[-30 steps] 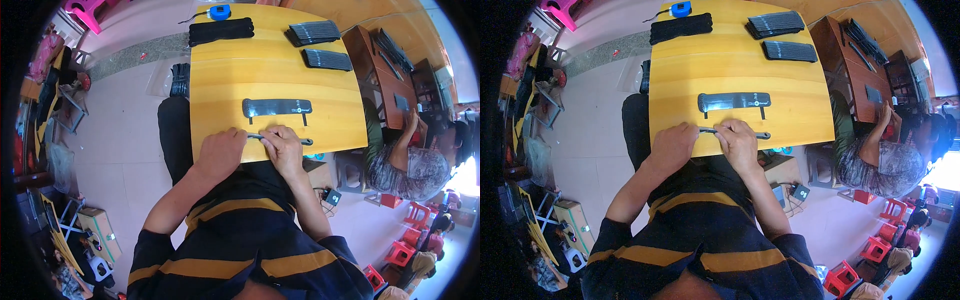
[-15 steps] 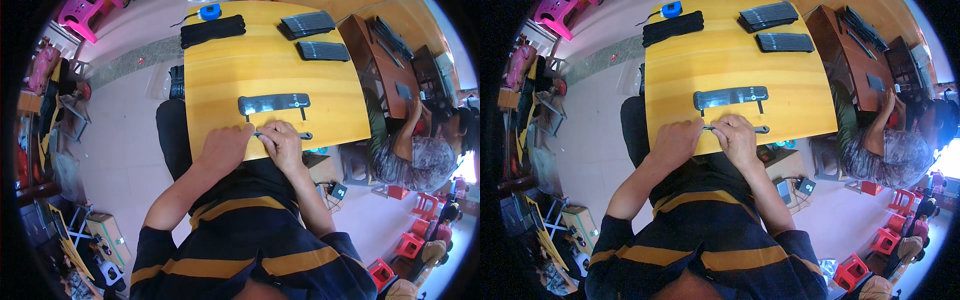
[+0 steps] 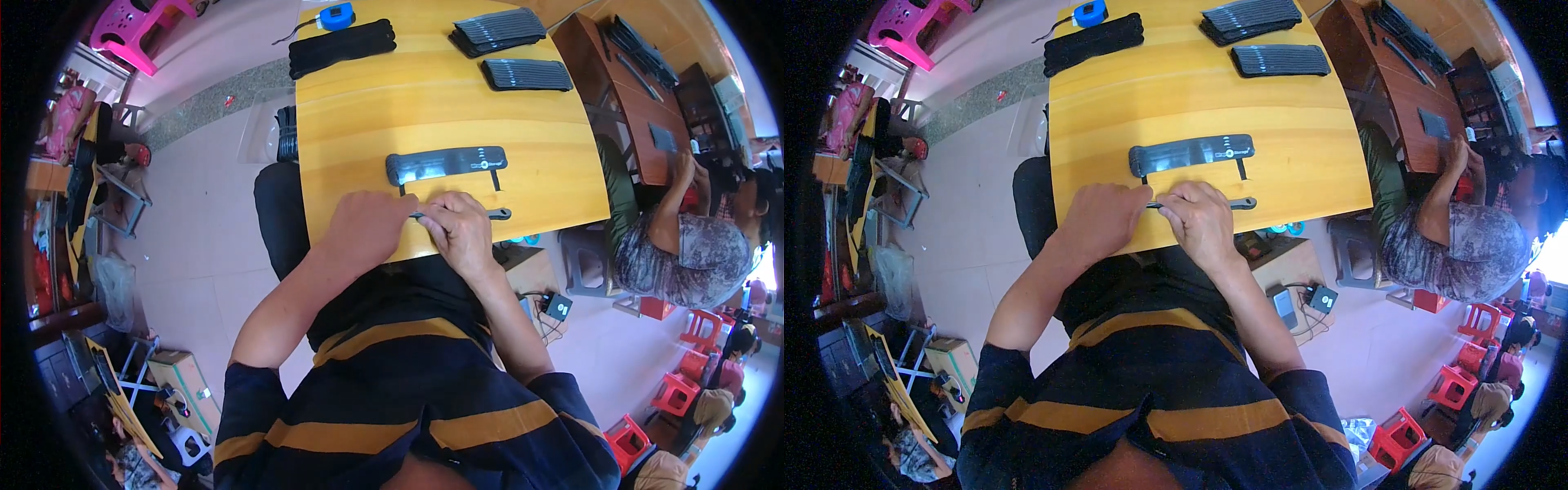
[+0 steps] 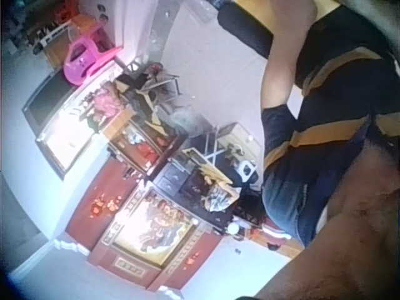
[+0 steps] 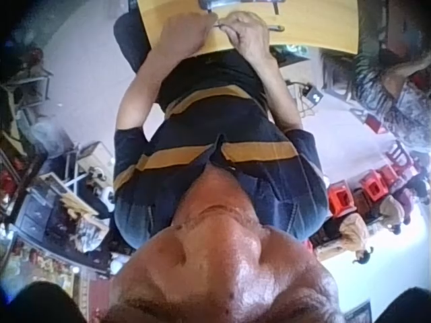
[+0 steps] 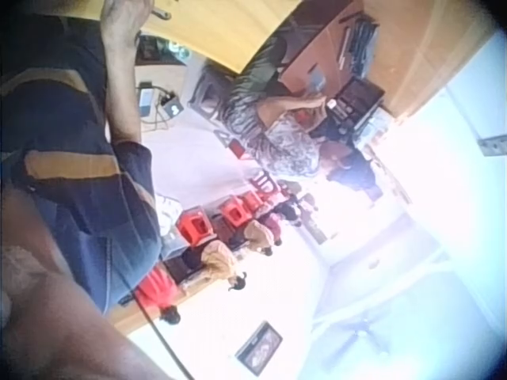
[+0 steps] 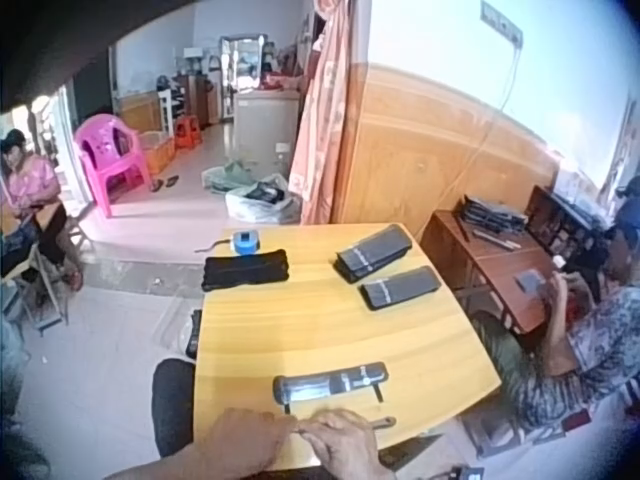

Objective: Assembling black straps with plastic components at a workshop table using a hand tool.

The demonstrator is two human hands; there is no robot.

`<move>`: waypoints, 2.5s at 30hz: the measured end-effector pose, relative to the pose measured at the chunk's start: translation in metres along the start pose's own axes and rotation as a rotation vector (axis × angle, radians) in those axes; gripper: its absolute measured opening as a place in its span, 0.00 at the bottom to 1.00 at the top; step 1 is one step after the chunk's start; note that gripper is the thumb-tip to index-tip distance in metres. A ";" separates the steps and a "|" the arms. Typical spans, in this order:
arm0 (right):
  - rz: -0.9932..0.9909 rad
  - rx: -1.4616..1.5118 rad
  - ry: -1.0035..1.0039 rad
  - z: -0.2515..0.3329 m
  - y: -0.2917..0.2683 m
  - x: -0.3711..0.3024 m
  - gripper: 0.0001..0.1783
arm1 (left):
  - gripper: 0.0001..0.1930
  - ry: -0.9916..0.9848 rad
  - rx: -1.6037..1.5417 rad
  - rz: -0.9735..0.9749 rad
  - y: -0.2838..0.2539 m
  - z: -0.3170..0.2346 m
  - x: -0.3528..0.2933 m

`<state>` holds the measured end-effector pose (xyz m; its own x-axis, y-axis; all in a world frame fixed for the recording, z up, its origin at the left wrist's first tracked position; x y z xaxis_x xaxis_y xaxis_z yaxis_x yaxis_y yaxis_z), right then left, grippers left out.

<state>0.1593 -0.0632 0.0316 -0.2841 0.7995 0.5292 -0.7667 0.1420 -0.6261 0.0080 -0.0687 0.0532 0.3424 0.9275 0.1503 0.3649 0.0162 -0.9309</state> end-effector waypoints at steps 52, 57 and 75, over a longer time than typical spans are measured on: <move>-0.021 -0.034 -0.116 0.013 0.018 0.010 0.07 | 0.17 -0.083 -0.029 0.123 -0.001 0.031 -0.021; -0.016 -0.026 -0.129 0.014 0.019 0.011 0.06 | 0.19 -0.071 0.042 0.095 -0.002 0.032 -0.023; -0.027 -0.023 -0.094 0.010 0.020 0.008 0.07 | 0.10 -0.107 -0.221 -0.018 -0.002 0.057 -0.032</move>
<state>0.1357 -0.0596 0.0288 -0.3169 0.7373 0.5966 -0.7616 0.1771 -0.6234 -0.0527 -0.0774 0.0314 0.2450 0.9621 0.1196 0.5549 -0.0380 -0.8310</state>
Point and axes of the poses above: each hand's wrist, its own x-axis towards the middle knuckle, its own y-axis out of the palm, z = x × y, the point moved 6 cm from there along x, towards the middle knuckle, and after that the axes turned 12 degrees about -z, right-handed, at the moved point
